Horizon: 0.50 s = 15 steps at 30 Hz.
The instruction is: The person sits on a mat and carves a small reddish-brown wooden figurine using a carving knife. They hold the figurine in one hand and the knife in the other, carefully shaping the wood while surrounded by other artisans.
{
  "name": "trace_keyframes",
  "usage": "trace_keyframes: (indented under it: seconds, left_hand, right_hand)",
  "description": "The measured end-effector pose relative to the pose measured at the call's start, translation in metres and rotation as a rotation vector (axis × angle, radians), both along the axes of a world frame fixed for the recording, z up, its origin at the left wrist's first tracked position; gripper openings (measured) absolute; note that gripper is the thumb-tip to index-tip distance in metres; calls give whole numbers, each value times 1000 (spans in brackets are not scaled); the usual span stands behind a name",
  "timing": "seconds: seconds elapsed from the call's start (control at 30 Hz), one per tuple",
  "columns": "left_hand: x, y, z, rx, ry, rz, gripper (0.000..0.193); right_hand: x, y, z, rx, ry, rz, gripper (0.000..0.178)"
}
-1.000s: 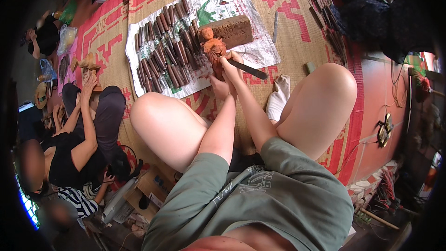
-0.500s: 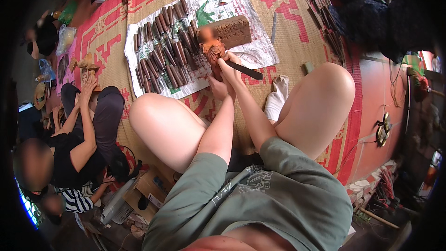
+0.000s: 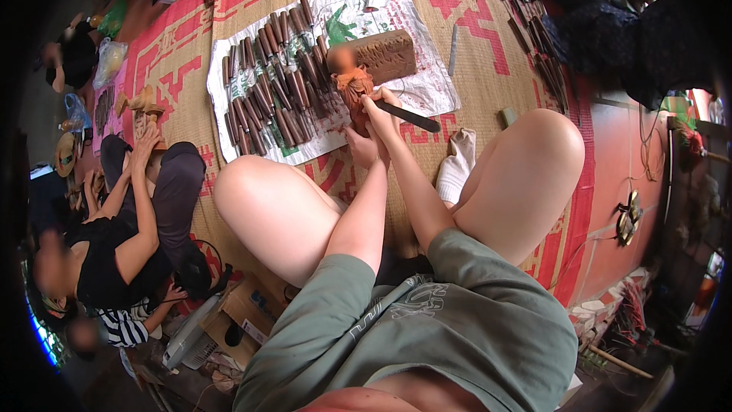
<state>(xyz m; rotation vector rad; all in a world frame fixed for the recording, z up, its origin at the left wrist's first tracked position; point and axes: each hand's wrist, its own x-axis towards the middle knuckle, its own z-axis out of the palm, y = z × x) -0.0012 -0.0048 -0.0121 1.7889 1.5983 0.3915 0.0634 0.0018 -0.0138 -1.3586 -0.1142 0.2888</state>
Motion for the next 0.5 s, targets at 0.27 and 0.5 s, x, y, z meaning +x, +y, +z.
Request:
trace_keyframes:
  seconds: [0.27, 0.5]
  left_hand:
    - [0, -1, -2, -10, 29, -6, 46]
    - [5, 6, -1, -42, 26, -7, 48]
  right_hand:
    - [2, -6, -10, -300, -191, 10, 21]
    - [3, 4, 4, -118, -40, -19, 23]
